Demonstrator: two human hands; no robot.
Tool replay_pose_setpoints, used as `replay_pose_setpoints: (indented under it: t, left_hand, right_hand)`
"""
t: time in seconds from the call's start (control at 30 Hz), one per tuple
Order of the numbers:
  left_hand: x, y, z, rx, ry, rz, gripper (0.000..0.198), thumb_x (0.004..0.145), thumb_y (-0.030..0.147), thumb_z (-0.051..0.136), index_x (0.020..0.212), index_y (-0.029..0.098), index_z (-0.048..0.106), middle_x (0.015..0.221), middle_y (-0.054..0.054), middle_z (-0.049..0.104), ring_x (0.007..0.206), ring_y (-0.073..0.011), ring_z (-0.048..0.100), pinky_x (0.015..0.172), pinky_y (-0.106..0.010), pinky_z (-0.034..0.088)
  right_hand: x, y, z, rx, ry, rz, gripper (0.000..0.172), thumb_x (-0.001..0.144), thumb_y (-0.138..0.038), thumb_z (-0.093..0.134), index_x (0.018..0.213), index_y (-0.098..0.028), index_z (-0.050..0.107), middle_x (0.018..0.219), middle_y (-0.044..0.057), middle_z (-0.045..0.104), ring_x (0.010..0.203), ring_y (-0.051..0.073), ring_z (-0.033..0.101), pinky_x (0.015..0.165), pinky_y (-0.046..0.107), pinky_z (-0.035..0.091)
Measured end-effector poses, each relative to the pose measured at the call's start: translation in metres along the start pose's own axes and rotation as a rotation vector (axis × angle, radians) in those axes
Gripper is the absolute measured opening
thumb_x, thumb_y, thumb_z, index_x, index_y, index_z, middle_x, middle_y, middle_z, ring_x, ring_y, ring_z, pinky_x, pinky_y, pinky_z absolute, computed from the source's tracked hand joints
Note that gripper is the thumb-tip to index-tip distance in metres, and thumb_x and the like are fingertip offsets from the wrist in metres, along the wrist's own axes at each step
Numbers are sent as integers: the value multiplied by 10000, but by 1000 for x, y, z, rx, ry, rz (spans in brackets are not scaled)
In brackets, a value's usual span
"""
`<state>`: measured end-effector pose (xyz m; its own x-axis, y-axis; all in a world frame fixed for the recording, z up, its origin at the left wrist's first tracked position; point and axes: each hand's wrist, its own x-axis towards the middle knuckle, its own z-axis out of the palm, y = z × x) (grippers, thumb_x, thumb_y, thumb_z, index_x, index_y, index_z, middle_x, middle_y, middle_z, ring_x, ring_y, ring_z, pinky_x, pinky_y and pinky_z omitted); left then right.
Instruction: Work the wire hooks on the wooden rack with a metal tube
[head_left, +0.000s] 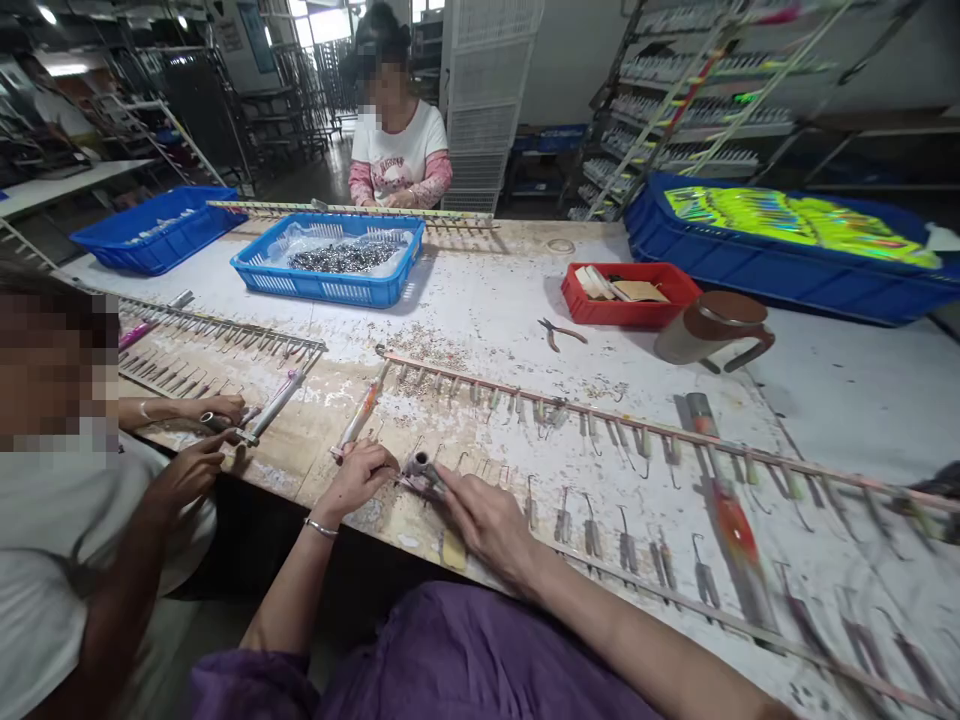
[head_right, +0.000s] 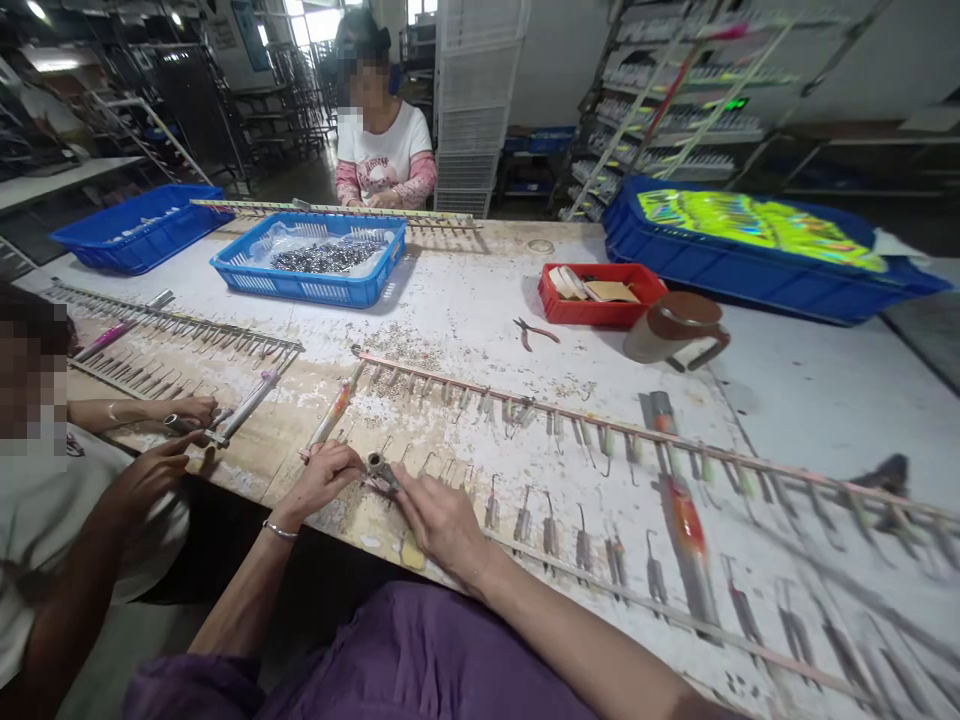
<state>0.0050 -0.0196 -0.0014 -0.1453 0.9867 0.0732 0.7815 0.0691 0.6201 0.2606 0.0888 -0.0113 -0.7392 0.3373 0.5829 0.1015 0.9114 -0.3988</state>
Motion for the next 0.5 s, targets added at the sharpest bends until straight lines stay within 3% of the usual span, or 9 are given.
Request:
replay_pose_setpoints:
  t: [0.1,0.2,0.4,0.5]
  left_hand:
    - [0,0,0,-26,11,-4,174,981,241,607,870,217,739,889,-34,763,909,-218,592,917,-377,409]
    - [0,0,-1,-38,2,-1,177,972,229,602,861,218,739,870,-40,757,915,-222,597,910,-373,422]
    - [-1,2,-2,-26,11,-3,169,980,279,618,886,219,744,908,-38,762,946,-220,608,943,-383,404]
    - [0,2,-2,-58,9,-8,191,975,285,625,837,215,738,851,-32,745,915,-212,590,906,-364,400]
  right_hand:
    - [3,0,0,55,45,-47,569,1098,-210,439,1665,-213,379,860,48,669,720,171,643,654,255,513]
    - [4,3,3,2,3,-127,516,1104,-245,444,1620,-239,460,758,15,627,612,156,588,542,232,446]
    - [1,5,-3,42,15,-30,566,1098,-200,426,1661,-206,367,845,39,653,712,162,632,640,248,500]
    - [-2,3,-6,-3,-51,-111,495,1103,-227,447,1597,-218,469,789,17,635,638,151,590,561,238,446]
